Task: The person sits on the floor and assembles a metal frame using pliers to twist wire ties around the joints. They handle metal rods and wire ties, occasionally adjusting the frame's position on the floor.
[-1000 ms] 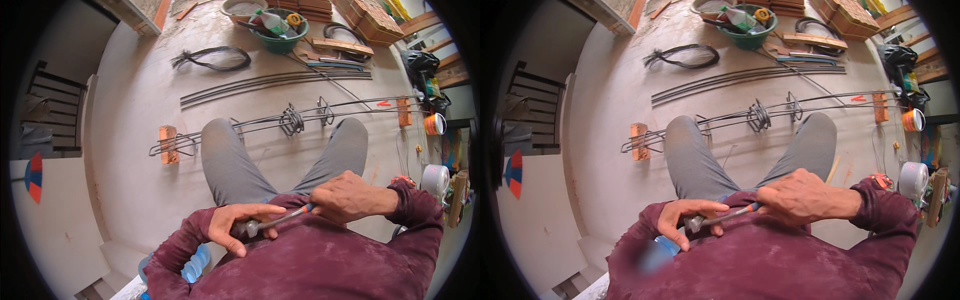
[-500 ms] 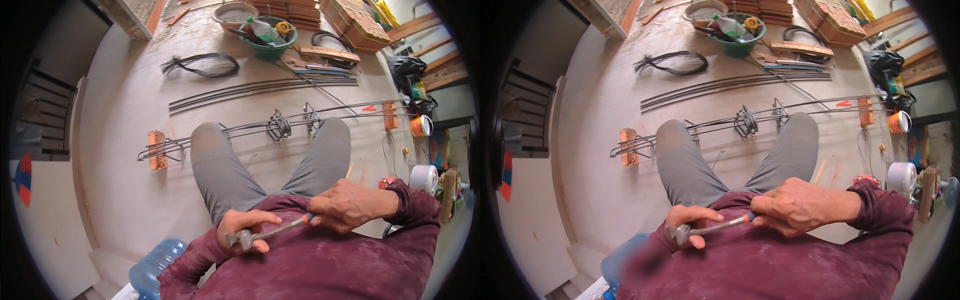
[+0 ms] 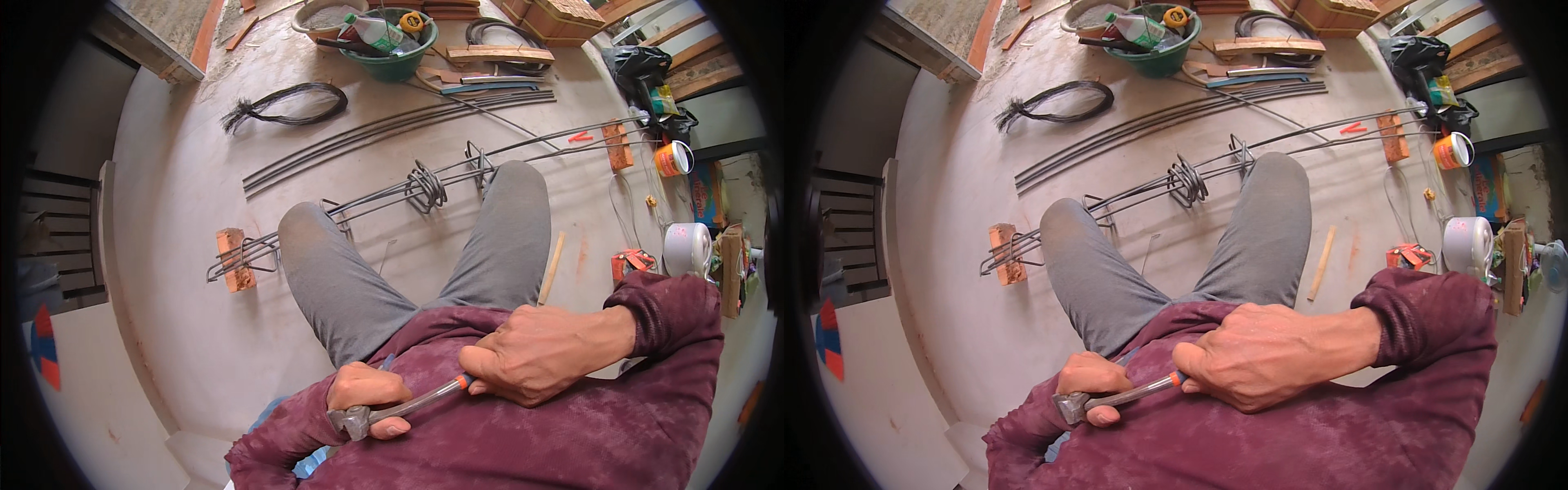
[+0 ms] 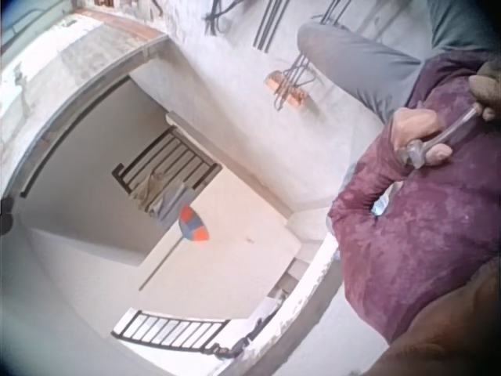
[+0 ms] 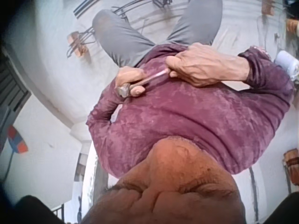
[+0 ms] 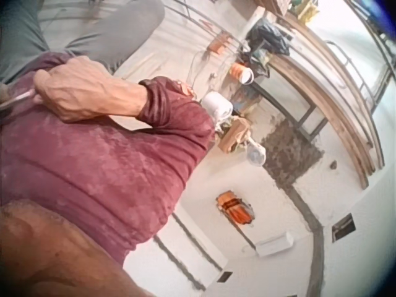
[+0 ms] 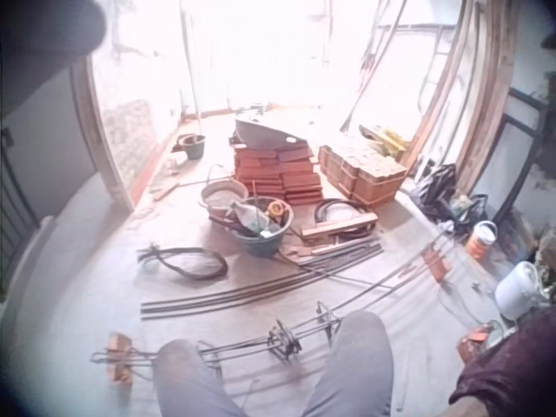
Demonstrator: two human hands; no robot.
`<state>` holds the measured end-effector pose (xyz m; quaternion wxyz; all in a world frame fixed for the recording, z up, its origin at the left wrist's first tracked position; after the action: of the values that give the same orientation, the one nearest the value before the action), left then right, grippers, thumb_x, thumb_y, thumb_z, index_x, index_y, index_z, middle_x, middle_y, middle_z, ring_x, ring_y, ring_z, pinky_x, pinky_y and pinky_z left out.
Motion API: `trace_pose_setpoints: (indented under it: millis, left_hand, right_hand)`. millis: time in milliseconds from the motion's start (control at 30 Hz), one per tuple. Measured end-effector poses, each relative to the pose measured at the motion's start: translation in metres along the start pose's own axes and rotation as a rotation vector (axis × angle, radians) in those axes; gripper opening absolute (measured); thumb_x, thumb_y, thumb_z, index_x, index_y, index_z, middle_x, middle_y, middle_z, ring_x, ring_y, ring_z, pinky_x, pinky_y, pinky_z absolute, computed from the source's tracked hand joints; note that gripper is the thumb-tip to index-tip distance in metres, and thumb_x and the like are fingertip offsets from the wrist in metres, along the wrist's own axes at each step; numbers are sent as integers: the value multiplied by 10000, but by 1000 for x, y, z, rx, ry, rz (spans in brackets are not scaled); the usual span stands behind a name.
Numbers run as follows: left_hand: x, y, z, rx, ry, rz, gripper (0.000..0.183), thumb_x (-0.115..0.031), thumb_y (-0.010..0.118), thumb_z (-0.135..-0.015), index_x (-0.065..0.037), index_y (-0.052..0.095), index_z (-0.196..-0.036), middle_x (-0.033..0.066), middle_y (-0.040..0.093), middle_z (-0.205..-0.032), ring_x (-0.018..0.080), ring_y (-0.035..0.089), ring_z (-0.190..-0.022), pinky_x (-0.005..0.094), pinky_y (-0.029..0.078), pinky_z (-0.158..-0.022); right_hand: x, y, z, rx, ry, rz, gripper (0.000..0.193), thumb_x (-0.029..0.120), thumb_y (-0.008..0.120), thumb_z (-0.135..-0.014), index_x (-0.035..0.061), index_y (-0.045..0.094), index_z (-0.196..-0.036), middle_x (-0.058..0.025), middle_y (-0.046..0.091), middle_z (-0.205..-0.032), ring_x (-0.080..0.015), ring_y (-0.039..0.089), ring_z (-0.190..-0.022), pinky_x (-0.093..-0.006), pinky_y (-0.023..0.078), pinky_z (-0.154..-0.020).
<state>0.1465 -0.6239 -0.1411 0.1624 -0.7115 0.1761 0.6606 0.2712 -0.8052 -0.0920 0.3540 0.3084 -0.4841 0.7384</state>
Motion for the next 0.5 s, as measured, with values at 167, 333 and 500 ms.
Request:
trace_pose_setpoints:
  millis: [167, 333, 500]
  left_hand:
    - [-2, 1, -1, -44, 68, 47, 282, -239, 635, -853, 18, 588, -745, 90, 528, -575, 232, 543, -465, 322, 398, -429]
    - [3, 2, 7, -97, 133, 53, 234, -177, 625, -843, 25, 588, -729, 93, 525, -564, 226, 528, -445, 318, 381, -412]
    - [2, 2, 15, -133, 170, 82, 231, -160, 617, -836, 32, 586, -711, 96, 524, -567, 231, 516, -440, 320, 380, -409]
  right_hand:
    - [2, 4, -8, 60, 39, 12, 331, 322, 492, -939, 31, 405, -809, -139, 541, -603, -373, 548, -520, -461, 411, -433]
    - [7, 3, -16, 76, 48, 14, 348, 332, 490, -937, 23, 417, -794, -159, 531, -549, -385, 544, -495, -469, 411, -427]
    - [16, 1, -29, 75, 28, -10, 339, 277, 491, -933, -25, 478, -779, -189, 522, -525, -397, 542, -491, -473, 408, -450]
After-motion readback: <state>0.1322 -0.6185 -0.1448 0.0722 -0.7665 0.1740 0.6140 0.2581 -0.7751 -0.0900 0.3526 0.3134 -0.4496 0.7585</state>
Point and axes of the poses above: each hand's wrist, its own z-axis away from the middle knuckle, its own y-axis out of the palm, x = y × z, the point moved 3 cm from there along -z, towards the middle knuckle
